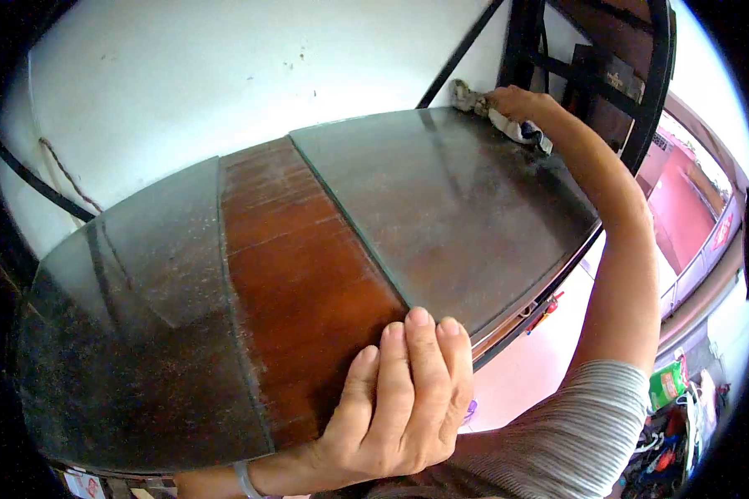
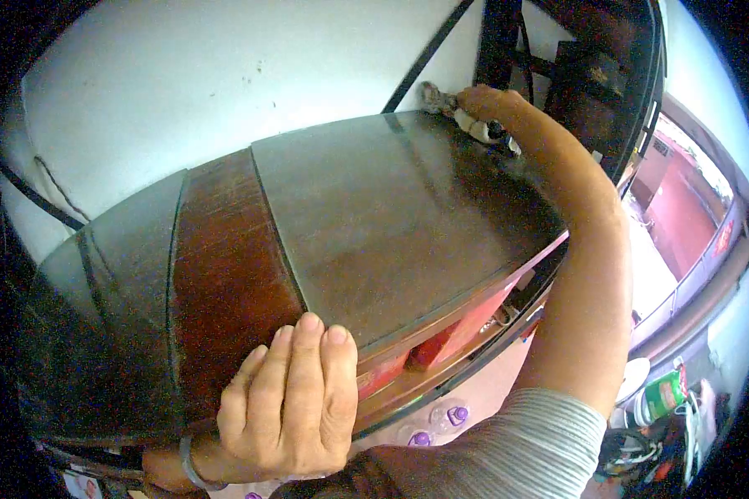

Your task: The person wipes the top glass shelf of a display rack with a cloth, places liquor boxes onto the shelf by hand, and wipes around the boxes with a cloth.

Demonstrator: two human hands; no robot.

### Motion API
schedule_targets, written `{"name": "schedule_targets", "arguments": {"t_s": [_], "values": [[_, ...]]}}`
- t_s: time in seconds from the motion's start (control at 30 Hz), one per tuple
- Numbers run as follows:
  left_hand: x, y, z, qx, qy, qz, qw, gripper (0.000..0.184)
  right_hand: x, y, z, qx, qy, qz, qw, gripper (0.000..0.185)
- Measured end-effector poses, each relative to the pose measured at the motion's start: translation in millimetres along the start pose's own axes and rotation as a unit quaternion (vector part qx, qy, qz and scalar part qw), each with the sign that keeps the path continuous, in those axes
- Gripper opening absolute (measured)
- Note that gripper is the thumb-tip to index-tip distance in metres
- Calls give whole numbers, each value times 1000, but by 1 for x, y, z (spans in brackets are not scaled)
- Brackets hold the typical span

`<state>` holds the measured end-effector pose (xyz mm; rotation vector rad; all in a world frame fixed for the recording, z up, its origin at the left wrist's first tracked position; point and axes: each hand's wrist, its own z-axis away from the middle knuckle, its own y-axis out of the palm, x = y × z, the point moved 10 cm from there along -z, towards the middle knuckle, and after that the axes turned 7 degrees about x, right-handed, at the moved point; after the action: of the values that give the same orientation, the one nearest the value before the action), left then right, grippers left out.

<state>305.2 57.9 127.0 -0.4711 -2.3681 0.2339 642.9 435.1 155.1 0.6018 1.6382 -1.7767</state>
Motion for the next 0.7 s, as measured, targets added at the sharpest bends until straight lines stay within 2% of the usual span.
{"name": "schedule_targets", "arguments": {"t_s": [0.1,0.17,0.23,0.27,0.33,0.37,0.4,0.43,0.5,0.57,0.6,0.7], "values": [[1,0,0,1,-11,-5,1000,18,-2,6,1,17,39,66,997,27],[2,-1,0,9,-17,5,1000,19,2,-4,12,28,63,55,996,19],[4,0,1,19,-29,22,999,20,-32,13,32,-19,141,-82,986,19],[5,-1,0,20,-35,25,999,20,-21,70,6,124,-74,291,946,23],[5,-2,-1,15,-52,26,998,19,-6,40,50,-134,-168,220,952,23],[5,-2,0,25,-49,35,998,20,-4,26,82,-262,-208,176,926,23],[5,-3,0,26,-54,35,998,20,-5,16,82,-109,-111,33,987,21],[5,-3,-1,26,-60,33,997,20,-8,8,98,10,30,-87,996,20],[7,-4,-2,35,-66,57,996,20,4,27,110,59,-18,137,989,19],[8,-5,0,22,-89,74,993,20,-15,23,134,-51,69,11,996,18],[6,-7,1,0,-86,64,994,19,-18,23,139,-18,101,-14,995,17],[7,-10,1,-17,-82,55,995,12,-4,12,145,-6,52,67,996,21]]}}
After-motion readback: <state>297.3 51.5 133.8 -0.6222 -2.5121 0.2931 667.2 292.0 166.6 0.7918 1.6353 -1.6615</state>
